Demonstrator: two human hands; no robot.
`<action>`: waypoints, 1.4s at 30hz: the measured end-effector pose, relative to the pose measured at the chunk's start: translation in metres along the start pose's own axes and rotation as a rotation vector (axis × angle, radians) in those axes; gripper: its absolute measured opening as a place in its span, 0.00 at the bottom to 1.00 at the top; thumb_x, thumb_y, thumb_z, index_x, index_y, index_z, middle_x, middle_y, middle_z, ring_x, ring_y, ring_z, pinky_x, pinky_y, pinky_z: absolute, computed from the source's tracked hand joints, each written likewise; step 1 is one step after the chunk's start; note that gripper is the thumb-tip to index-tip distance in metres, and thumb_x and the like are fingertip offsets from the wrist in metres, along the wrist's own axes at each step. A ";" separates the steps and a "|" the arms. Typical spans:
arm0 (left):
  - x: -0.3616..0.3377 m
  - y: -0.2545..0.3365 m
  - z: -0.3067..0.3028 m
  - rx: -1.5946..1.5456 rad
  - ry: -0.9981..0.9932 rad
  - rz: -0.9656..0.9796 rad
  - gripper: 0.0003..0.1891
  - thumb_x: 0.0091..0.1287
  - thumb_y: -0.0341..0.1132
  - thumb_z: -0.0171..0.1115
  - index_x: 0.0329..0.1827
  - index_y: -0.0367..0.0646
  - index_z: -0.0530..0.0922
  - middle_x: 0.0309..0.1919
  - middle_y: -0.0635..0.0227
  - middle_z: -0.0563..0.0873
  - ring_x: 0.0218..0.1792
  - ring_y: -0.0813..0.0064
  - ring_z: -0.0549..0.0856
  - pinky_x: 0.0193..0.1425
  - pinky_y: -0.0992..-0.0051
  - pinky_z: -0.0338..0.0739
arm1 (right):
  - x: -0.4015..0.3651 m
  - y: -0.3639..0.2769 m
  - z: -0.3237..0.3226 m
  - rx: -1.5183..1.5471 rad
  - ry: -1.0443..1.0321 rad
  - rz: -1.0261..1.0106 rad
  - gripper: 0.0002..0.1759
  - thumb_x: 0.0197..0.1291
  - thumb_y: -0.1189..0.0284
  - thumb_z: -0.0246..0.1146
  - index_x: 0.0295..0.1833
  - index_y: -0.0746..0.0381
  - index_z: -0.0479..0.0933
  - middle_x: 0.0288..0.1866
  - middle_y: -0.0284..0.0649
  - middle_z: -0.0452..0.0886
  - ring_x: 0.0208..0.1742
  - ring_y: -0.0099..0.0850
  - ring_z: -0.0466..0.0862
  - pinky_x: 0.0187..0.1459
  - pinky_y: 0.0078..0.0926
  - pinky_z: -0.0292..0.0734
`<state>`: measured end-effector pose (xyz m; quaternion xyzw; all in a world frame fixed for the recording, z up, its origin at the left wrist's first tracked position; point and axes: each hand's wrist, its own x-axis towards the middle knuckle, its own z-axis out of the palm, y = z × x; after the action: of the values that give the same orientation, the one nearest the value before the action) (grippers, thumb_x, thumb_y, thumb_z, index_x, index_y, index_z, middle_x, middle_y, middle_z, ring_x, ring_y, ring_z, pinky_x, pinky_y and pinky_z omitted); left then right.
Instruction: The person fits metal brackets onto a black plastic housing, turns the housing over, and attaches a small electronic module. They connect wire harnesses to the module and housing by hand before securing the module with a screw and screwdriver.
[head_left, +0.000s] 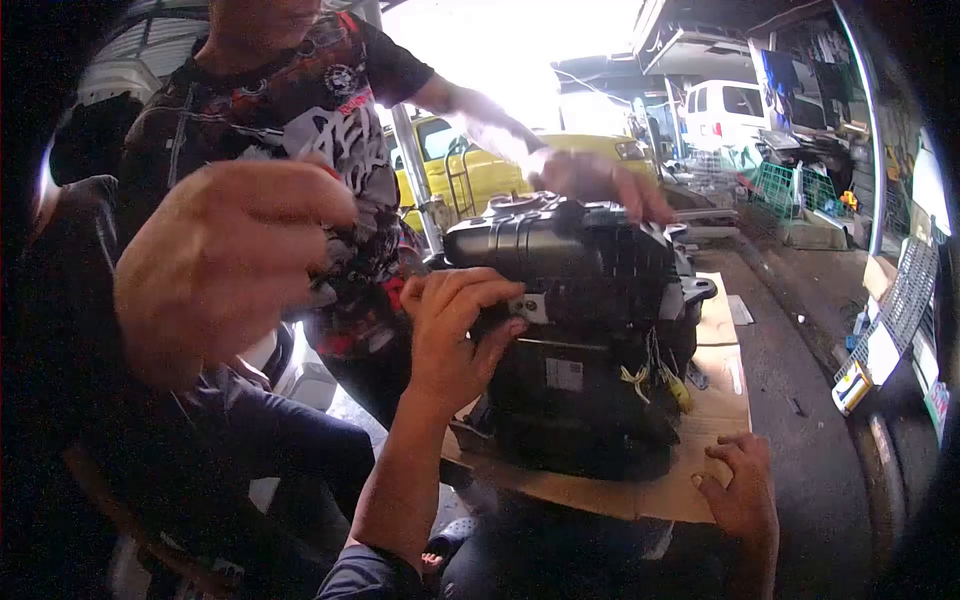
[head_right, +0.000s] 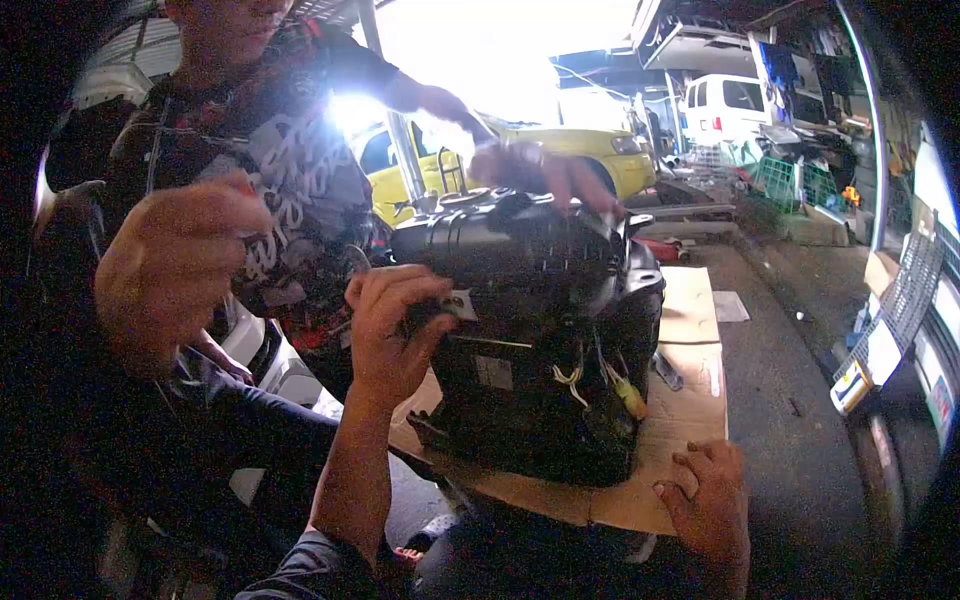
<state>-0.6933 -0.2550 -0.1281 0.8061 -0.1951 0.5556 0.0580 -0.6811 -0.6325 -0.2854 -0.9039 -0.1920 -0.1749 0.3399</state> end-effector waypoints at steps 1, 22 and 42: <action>-0.003 0.001 0.002 0.026 0.009 0.006 0.20 0.58 0.33 0.81 0.54 0.51 0.88 0.54 0.66 0.88 0.59 0.61 0.84 0.70 0.61 0.67 | -0.001 -0.002 -0.001 -0.012 -0.010 0.020 0.22 0.55 0.68 0.77 0.54 0.67 0.86 0.61 0.54 0.81 0.67 0.54 0.77 0.71 0.51 0.73; -0.032 -0.005 0.016 -0.013 0.108 0.153 0.51 0.50 0.65 0.83 0.74 0.45 0.78 0.72 0.56 0.78 0.73 0.52 0.74 0.78 0.53 0.66 | 0.007 -0.030 -0.009 -0.010 0.228 -0.169 0.29 0.57 0.70 0.76 0.65 0.65 0.82 0.63 0.51 0.85 0.65 0.48 0.84 0.69 0.43 0.76; -0.124 -0.022 0.040 -0.618 -0.056 -0.942 0.21 0.85 0.48 0.57 0.64 0.39 0.83 0.39 0.72 0.86 0.46 0.81 0.84 0.50 0.75 0.82 | 0.057 -0.087 0.001 0.569 0.036 -0.099 0.30 0.70 0.67 0.72 0.73 0.63 0.74 0.64 0.54 0.86 0.64 0.39 0.88 0.63 0.39 0.82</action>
<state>-0.6881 -0.2162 -0.2537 0.7662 0.0308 0.3650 0.5279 -0.6722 -0.5585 -0.2134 -0.7583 -0.2712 -0.1465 0.5744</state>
